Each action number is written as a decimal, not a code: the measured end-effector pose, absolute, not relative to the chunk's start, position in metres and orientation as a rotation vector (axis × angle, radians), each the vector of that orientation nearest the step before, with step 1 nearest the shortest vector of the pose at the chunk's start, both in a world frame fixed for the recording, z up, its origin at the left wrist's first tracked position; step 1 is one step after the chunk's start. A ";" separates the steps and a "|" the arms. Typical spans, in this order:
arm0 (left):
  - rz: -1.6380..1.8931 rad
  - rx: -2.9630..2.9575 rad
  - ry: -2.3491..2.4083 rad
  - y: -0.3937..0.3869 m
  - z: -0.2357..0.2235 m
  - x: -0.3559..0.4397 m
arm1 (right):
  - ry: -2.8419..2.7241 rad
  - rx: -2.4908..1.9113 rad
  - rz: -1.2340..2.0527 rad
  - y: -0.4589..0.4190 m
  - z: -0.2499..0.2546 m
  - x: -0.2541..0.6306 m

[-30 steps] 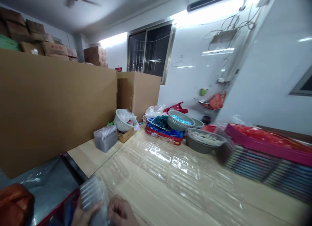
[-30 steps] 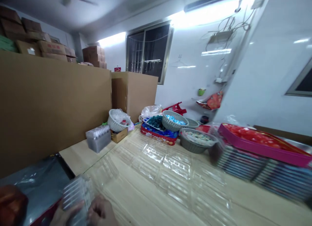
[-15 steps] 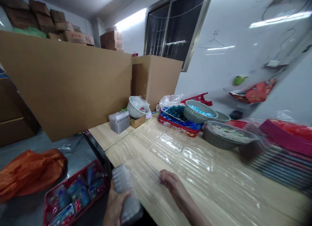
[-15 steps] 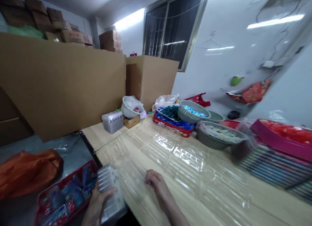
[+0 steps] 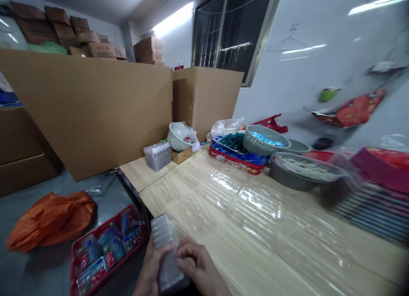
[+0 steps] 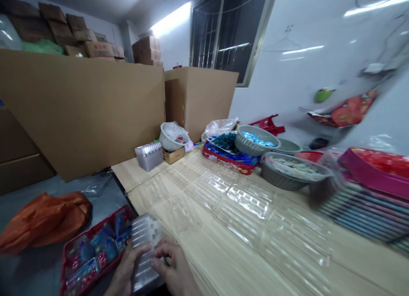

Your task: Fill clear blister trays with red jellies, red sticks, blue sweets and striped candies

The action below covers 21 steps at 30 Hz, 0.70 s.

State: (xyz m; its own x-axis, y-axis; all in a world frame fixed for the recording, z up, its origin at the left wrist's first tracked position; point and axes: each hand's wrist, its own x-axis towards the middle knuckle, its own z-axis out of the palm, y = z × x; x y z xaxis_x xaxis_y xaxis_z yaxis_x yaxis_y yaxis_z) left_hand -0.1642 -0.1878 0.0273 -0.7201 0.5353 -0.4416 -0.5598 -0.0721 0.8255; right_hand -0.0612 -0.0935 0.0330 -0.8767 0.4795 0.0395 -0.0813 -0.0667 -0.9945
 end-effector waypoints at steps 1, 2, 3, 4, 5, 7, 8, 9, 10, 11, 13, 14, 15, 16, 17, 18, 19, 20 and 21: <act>1.864 -0.012 1.438 -0.190 0.026 -0.160 | -1.782 -0.437 2.048 -0.096 0.031 -0.058; 1.849 0.005 1.428 -0.191 0.024 -0.155 | -1.739 -0.444 2.090 -0.097 0.029 -0.053; 1.836 0.025 1.427 -0.192 0.022 -0.150 | -1.701 -0.450 2.117 -0.097 0.026 -0.047; 1.821 0.049 1.431 -0.193 0.020 -0.144 | -1.674 -0.456 2.129 -0.096 0.023 -0.040; 1.805 0.072 1.439 -0.193 0.018 -0.139 | -1.659 -0.463 2.125 -0.096 0.019 -0.032; 1.775 0.124 1.465 -0.193 0.014 -0.126 | -1.674 -0.459 2.091 -0.098 0.009 -0.016; 1.769 0.152 1.478 -0.192 0.014 -0.119 | -1.688 -0.457 2.067 -0.099 0.003 -0.008; 1.761 0.179 1.492 -0.191 0.014 -0.113 | -1.696 -0.462 2.036 -0.102 -0.002 0.001; 1.751 0.201 1.510 -0.190 0.014 -0.106 | -1.697 -0.475 1.995 -0.104 -0.005 0.009; 1.743 0.217 1.525 -0.189 0.016 -0.100 | -1.689 -0.498 1.950 -0.106 -0.007 0.017; 1.736 0.228 1.523 -0.187 0.020 -0.089 | -1.668 -0.563 1.877 -0.106 -0.005 0.033; 1.744 0.222 1.505 -0.185 0.023 -0.085 | -1.658 -0.594 1.857 -0.104 -0.002 0.042; 1.759 0.209 1.478 -0.184 0.026 -0.081 | -1.640 -0.631 1.845 -0.099 0.002 0.051; 1.776 0.191 1.449 -0.182 0.030 -0.079 | -1.607 -0.686 1.830 -0.092 0.007 0.060; 1.787 0.167 1.426 -0.181 0.033 -0.077 | -1.572 -0.750 1.815 -0.082 0.010 0.068; 1.786 0.139 1.415 -0.180 0.036 -0.076 | -1.541 -0.818 1.802 -0.070 0.013 0.076; 1.773 0.112 1.415 -0.180 0.038 -0.075 | -1.532 -0.887 1.795 -0.056 0.014 0.084; 1.756 0.093 1.422 -0.179 0.041 -0.074 | -1.555 -0.946 1.794 -0.040 0.014 0.091; 1.740 0.080 1.431 -0.178 0.043 -0.072 | -1.606 -0.996 1.785 -0.025 0.013 0.097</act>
State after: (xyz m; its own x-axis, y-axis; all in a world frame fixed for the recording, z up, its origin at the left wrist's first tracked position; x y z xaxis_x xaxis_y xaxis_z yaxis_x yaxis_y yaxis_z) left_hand -0.0723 -0.1784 0.0428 -0.6298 0.6350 -0.4474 -0.5616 0.0258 0.8270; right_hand 0.0968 -0.0252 0.0133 -0.5841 0.7938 -0.1696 0.0854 -0.1477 -0.9853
